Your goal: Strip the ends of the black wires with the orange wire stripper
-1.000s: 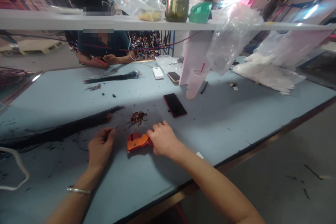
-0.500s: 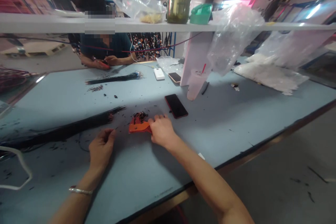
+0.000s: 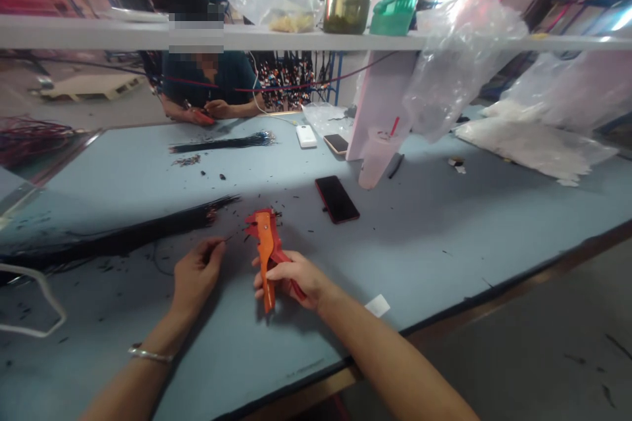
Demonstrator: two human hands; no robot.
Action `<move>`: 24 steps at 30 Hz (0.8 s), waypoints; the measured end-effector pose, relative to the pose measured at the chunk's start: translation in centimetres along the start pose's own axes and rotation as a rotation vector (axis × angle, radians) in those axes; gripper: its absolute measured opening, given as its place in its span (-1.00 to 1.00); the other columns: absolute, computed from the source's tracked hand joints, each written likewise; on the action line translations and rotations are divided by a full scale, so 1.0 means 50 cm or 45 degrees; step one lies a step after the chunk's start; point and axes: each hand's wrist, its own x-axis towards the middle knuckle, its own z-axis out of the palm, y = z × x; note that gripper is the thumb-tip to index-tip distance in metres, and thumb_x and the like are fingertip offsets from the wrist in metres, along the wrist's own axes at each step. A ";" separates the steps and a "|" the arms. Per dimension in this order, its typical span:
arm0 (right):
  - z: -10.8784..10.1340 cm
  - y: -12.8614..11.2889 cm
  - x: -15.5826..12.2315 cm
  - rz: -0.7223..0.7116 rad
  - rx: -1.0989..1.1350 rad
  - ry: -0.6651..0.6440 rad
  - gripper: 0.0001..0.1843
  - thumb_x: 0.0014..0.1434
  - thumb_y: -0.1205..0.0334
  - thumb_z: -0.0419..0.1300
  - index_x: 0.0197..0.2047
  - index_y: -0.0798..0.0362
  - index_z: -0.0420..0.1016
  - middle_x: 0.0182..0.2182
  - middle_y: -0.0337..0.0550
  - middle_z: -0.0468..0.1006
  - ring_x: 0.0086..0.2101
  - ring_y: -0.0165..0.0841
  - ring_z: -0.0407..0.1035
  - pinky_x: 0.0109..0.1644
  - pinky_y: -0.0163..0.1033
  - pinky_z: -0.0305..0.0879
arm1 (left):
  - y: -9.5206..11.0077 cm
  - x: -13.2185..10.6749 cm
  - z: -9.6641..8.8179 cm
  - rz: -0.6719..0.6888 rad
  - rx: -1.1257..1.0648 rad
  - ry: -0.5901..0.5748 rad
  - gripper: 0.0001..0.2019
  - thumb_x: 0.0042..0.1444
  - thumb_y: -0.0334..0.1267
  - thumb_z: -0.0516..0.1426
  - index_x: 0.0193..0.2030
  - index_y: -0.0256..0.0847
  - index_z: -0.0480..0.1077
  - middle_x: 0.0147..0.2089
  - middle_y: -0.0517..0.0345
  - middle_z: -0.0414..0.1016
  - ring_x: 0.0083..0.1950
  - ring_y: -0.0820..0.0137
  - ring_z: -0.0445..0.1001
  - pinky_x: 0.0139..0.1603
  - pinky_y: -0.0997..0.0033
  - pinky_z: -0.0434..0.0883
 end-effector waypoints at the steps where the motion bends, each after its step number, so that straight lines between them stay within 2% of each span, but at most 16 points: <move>1: -0.002 0.002 -0.005 0.011 0.021 -0.019 -0.59 -0.11 0.30 0.23 -0.12 0.17 0.43 -0.42 -0.13 0.56 -0.45 -0.30 0.50 -0.38 -0.25 0.39 | 0.001 -0.001 0.000 0.014 0.010 0.004 -0.74 0.14 -0.14 0.04 -0.29 -0.24 0.48 -0.50 0.21 0.49 -0.51 0.45 0.37 -0.45 0.52 0.26; 5: -0.009 -0.009 -0.022 0.003 0.051 -0.065 -0.60 -0.06 0.29 0.21 -0.09 0.17 0.43 -0.38 -0.10 0.59 -0.42 -0.29 0.52 -0.35 -0.24 0.41 | 0.012 -0.011 -0.001 0.122 -0.039 0.034 -0.79 0.14 -0.23 0.05 -0.31 -0.26 0.48 -0.44 0.18 0.49 -0.47 0.46 0.38 -0.41 0.52 0.28; 10: -0.007 -0.025 -0.032 0.020 -0.042 -0.109 -0.58 -0.05 0.27 0.24 -0.08 0.22 0.44 -0.40 -0.05 0.60 -0.45 -0.27 0.53 -0.37 -0.24 0.41 | 0.027 -0.021 -0.001 0.223 -0.192 0.077 -0.82 0.16 -0.23 0.09 -0.30 -0.23 0.50 -0.38 0.17 0.47 -0.35 0.44 0.42 -0.31 0.52 0.32; 13: -0.009 -0.031 -0.038 0.068 -0.058 -0.186 -0.55 -0.03 0.20 0.24 -0.07 0.23 0.44 -0.39 -0.01 0.60 -0.43 -0.24 0.53 -0.39 -0.22 0.42 | 0.026 -0.024 -0.001 0.164 -0.359 0.023 -0.83 0.16 -0.20 0.11 -0.27 -0.21 0.50 -0.37 0.20 0.48 -0.33 0.45 0.43 -0.26 0.53 0.34; 18: -0.015 -0.027 -0.040 0.122 -0.078 -0.213 -0.57 -0.04 0.22 0.26 -0.08 0.24 0.45 -0.38 0.02 0.60 -0.41 -0.23 0.54 -0.32 -0.18 0.45 | 0.027 -0.030 -0.004 0.024 -0.518 -0.069 -0.82 0.15 -0.16 0.12 -0.28 -0.20 0.48 -0.48 0.28 0.38 -0.46 0.48 0.32 -0.39 0.55 0.30; 24: -0.016 -0.016 -0.035 0.155 -0.152 -0.254 -0.55 -0.06 0.22 0.29 -0.08 0.25 0.46 -0.37 0.05 0.60 -0.41 -0.24 0.53 -0.35 -0.20 0.45 | 0.036 -0.036 -0.009 0.000 -0.549 -0.093 -0.82 0.14 -0.17 0.12 -0.32 -0.22 0.47 -0.37 0.20 0.47 -0.32 0.42 0.39 -0.26 0.52 0.33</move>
